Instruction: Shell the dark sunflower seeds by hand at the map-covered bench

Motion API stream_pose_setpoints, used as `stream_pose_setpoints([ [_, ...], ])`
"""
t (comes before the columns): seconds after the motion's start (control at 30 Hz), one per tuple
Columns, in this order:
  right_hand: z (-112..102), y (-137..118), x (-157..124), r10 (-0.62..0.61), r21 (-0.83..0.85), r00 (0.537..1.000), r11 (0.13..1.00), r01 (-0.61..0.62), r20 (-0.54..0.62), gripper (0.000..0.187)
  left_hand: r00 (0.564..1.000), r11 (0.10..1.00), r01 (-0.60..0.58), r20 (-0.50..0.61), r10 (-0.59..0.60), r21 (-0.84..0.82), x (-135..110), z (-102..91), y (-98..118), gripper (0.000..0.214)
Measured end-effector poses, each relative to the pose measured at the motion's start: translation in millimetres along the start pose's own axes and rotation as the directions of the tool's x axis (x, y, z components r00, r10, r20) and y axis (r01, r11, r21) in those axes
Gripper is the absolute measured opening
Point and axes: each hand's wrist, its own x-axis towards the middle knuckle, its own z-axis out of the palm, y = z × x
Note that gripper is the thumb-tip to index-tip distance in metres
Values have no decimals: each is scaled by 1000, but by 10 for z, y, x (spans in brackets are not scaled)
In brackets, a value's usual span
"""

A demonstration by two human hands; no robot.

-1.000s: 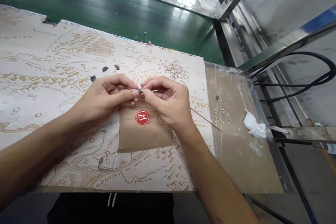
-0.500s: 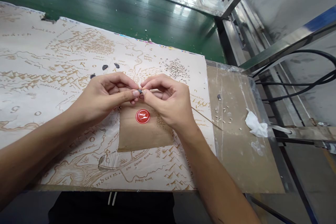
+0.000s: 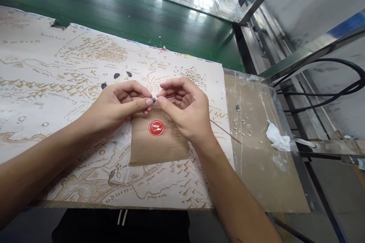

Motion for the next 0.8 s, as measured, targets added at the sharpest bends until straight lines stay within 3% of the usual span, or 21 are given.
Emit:
stream_pose_setpoints([
  [0.33,72,19,-6,22,102,1000,995,-23,12,48,1000,999,-14,-28,13,-42,-1,22,-57,35],
  [0.8,150,18,-20,-37,123,999,992,42,-39,50,993,998,-53,-106,49,-39,-21,57,-83,34],
])
